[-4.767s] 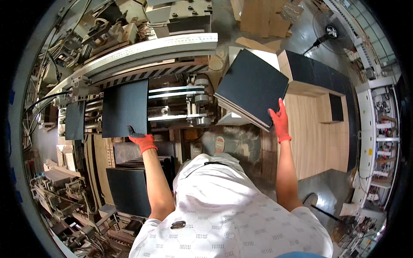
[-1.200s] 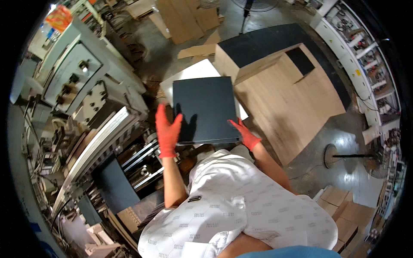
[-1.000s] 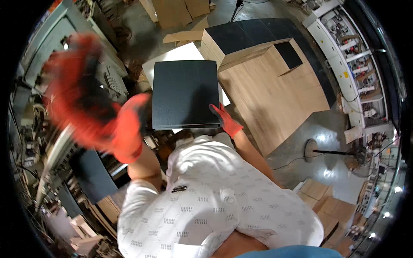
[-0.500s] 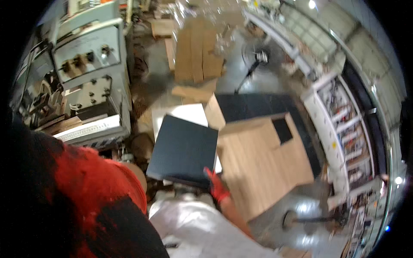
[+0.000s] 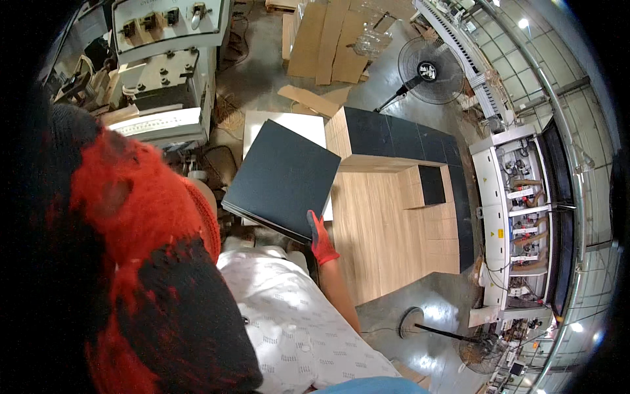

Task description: The person handles dark wood panels, picking them up from a conveyor machine and stacking them onto a large wooden structure.

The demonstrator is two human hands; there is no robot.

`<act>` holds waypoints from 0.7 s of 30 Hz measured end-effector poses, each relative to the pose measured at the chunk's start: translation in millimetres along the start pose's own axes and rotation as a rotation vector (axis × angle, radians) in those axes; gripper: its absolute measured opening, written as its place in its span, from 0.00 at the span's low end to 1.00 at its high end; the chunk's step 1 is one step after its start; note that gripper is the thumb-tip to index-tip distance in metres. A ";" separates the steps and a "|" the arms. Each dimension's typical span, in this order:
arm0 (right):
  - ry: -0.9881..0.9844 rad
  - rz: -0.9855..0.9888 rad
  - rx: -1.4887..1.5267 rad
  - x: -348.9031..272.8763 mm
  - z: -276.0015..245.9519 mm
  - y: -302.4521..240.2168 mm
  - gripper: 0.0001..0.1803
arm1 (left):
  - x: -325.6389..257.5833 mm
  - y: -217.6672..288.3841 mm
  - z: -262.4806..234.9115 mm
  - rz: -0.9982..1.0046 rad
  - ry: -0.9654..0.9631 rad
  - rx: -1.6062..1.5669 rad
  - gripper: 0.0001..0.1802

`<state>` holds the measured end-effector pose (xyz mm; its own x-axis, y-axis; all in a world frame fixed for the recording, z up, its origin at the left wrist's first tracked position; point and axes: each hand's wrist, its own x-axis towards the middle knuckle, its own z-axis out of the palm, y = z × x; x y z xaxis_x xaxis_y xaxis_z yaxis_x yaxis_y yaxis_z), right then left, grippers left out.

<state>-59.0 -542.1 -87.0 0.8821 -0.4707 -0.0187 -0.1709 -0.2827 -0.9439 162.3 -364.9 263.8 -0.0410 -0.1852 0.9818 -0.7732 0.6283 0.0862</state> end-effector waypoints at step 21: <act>-0.069 0.342 0.986 -67.3 35.9 7.8 0.34 | -302.5 -68.9 -41.9 -1.574 -0.164 0.111 0.31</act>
<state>-104.0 -482.7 -105.0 0.8828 -0.3394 -0.3248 -0.0093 0.6786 -0.7345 254.5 -320.5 -32.1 0.7522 -0.6511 -0.1018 -0.1472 -0.3166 0.9371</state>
